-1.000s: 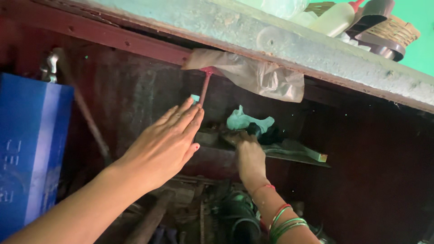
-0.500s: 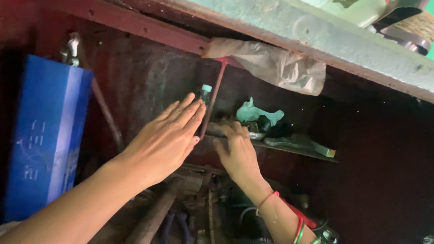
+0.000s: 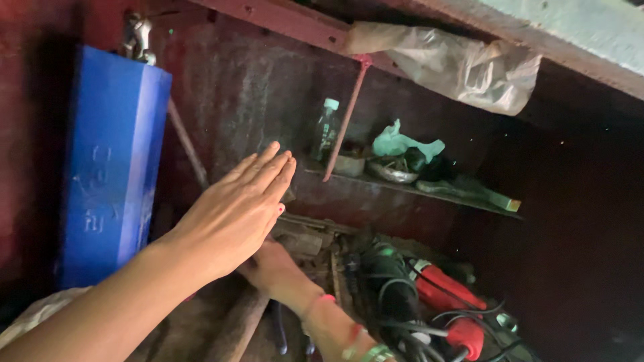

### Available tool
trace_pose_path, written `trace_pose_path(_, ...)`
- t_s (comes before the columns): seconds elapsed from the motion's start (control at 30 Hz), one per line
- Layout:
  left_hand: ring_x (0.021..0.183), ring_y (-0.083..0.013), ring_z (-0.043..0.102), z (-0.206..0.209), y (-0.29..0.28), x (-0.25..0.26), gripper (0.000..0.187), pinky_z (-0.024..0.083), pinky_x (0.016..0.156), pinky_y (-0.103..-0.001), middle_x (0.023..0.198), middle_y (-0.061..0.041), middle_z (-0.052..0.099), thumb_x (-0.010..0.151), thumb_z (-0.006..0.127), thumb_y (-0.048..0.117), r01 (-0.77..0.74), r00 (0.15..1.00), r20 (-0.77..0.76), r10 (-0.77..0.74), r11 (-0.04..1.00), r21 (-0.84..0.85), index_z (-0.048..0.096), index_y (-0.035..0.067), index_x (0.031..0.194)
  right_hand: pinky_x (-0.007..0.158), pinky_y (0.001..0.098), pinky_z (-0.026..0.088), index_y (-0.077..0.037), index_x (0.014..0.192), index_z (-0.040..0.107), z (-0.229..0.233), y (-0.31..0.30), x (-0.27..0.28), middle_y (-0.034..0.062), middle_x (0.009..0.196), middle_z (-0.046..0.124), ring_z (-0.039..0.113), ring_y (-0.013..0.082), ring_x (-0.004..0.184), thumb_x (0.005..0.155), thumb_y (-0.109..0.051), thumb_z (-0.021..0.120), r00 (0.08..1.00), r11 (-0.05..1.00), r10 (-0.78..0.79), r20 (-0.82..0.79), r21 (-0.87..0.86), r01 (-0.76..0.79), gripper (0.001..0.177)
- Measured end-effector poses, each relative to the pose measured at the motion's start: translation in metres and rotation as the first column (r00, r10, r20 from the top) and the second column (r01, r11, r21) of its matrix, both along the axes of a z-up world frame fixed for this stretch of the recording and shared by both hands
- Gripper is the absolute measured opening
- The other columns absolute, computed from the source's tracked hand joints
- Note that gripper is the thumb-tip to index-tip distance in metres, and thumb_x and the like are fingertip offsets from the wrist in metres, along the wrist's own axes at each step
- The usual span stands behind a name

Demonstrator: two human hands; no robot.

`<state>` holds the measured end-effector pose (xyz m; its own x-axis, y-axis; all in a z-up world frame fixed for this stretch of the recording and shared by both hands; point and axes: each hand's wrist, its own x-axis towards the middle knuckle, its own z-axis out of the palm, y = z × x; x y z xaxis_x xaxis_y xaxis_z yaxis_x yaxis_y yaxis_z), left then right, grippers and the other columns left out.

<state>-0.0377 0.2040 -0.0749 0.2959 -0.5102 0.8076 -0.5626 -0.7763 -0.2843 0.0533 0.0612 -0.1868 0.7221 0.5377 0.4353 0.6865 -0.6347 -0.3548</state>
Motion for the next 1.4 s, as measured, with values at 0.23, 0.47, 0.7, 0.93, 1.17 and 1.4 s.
trace_pose_path(0.23, 0.147, -0.0367, 0.034, -0.013, 0.016, -0.007, 0.058, 0.029, 0.118, -0.045, 0.151, -0.026, 0.045, 0.092, 0.055, 0.017, 0.029, 1.000, -0.007, -0.029, 0.999, -0.022, 0.044, -0.013, 0.141, 0.103, 0.0474, 0.046, -0.007, 0.135, 0.061, -0.039, 0.047, 0.020, 0.0213, 0.137, 0.062, 0.057, 0.0356, 0.129, 0.096, -0.023, 0.057, 0.980, 0.958, -0.197, -0.003, -0.215, 0.192, 0.042)
trace_pose_path(0.47, 0.146, -0.0370, 0.034, -0.023, 0.038, -0.017, 0.058, 0.029, 0.118, -0.046, 0.151, -0.027, 0.045, 0.092, 0.055, 0.016, 0.003, 1.000, -0.018, -0.003, 1.000, -0.013, 0.044, -0.013, 0.141, 0.098, 0.0489, 0.045, -0.004, 0.142, 0.055, -0.033, 0.054, 0.011, 0.0279, 0.147, 0.049, 0.055, 0.0432, 0.120, 0.088, -0.012, 0.060, 0.961, 0.973, -0.230, 0.151, 0.013, 0.231, 0.056)
trace_pose_path(0.7, 0.147, -0.0377, 0.034, -0.017, 0.043, -0.012, 0.063, 0.028, 0.119, -0.045, 0.152, -0.028, 0.044, 0.090, 0.056, 0.018, -0.025, 0.999, 0.021, 0.025, 0.999, 0.034, 0.043, -0.015, 0.141, 0.107, 0.0481, 0.045, -0.007, 0.130, 0.065, -0.003, 0.053, -0.035, 0.0194, 0.130, 0.068, 0.058, 0.0393, 0.125, 0.093, -0.027, 0.064, 0.919, 0.999, 0.013, 0.394, 0.034, -0.029, 0.042)
trace_pose_path(0.93, 0.148, -0.0368, 0.032, -0.013, 0.020, -0.007, 0.061, 0.027, 0.120, -0.045, 0.153, -0.026, 0.042, 0.094, 0.055, 0.021, 0.037, 0.999, -0.012, -0.037, 0.999, 0.017, 0.042, -0.013, 0.143, 0.110, 0.0459, 0.039, -0.005, 0.134, 0.062, -0.001, 0.059, -0.045, 0.0198, 0.137, 0.063, 0.054, 0.0379, 0.130, 0.091, -0.031, 0.070, 0.978, 0.984, 0.173, 0.118, -0.050, -0.169, 0.051)
trace_pose_path(1.17, 0.148, -0.0367, 0.032, 0.004, 0.008, -0.003, 0.062, 0.026, 0.120, -0.045, 0.153, -0.027, 0.041, 0.094, 0.056, 0.023, 0.082, 0.996, 0.038, -0.081, 0.997, -0.012, 0.042, -0.014, 0.142, 0.106, 0.0375, 0.050, -0.001, 0.135, 0.057, -0.011, 0.034, -0.027, 0.0177, 0.134, 0.068, 0.063, 0.0255, 0.130, 0.084, 0.000, 0.066, 0.994, 0.787, 0.052, 0.099, 0.609, -0.102, 0.052)
trace_pose_path(1.4, 0.148, -0.0367, 0.031, 0.013, -0.048, 0.012, 0.066, 0.025, 0.121, -0.045, 0.153, -0.028, 0.042, 0.091, 0.062, 0.025, 0.170, 0.985, 0.008, -0.170, 0.985, -0.041, 0.043, -0.014, 0.142, 0.089, 0.0317, 0.056, -0.008, 0.140, 0.033, 0.037, -0.072, 0.008, 0.0146, 0.118, 0.070, 0.069, 0.0213, 0.106, 0.089, -0.003, 0.066, 0.958, 0.542, -0.285, 0.010, 0.826, 0.153, 0.062)
